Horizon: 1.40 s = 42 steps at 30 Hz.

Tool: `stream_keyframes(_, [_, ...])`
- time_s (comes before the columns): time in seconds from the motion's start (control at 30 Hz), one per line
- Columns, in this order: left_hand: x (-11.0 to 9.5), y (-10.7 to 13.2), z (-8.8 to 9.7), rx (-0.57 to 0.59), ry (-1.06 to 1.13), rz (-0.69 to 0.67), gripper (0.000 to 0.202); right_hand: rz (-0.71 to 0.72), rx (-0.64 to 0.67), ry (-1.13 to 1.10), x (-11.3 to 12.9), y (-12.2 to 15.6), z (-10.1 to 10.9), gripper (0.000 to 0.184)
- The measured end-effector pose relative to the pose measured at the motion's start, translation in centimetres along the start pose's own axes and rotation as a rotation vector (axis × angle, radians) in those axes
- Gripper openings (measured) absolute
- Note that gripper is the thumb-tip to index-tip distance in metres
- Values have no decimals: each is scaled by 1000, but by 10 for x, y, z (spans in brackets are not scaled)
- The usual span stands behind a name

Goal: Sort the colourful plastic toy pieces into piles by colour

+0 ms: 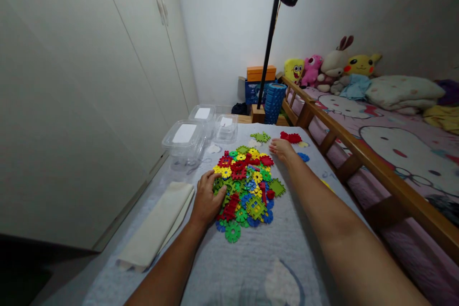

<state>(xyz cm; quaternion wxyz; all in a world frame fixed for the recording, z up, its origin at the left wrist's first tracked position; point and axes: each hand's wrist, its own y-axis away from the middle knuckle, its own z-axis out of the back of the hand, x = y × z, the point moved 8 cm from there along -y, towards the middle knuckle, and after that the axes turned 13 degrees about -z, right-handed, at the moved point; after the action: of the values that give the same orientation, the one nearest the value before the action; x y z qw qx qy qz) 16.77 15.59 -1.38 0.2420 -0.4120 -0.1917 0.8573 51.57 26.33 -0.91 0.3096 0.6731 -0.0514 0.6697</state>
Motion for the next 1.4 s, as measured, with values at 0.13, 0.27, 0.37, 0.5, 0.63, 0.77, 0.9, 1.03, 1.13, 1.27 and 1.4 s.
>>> stream_keyframes(0.13, [-1, -1, 1, 6, 5, 0, 33, 3, 41, 35, 4, 40, 15, 15])
stream_keyframes(0.27, [-3, -1, 1, 12, 4, -8, 32, 250, 156, 459, 6, 94, 12, 10])
stream_keyframes(0.37, [-3, -1, 0, 23, 3, -6, 33, 385, 171, 867, -12, 125, 10, 13])
stream_keyframes(0.5, [-3, -1, 0, 28, -7, 3, 32, 378, 135, 1218, -40, 132, 16, 24])
stream_keyframes(0.63, [-3, -2, 0, 33, -12, 0, 33, 351, 129, 1272, -45, 123, 19, 22])
stream_keyframes(0.77, [-3, -2, -1, 29, -13, 1, 32, 298, 192, 1182, -35, 112, 23, 15])
stream_keyframes(0.9, [-1, -2, -1, 16, -5, 18, 34, 201, 263, 901, -20, 95, 29, 12])
stream_keyframes(1.03, [0, -2, -3, 20, 2, 21, 36, 69, 246, 386, -10, 70, 28, 13])
stream_keyframes(1.13, [2, -1, -6, 33, -6, 23, 38, -26, 124, 53, -12, 48, 21, 16])
stream_keyframes(1.27, [3, -1, -7, 36, -13, 18, 37, -102, -36, -128, -17, 22, 6, 22])
stream_keyframes(1.4, [1, -1, -6, 37, -7, 18, 37, -134, -138, -195, -15, -4, -9, 28])
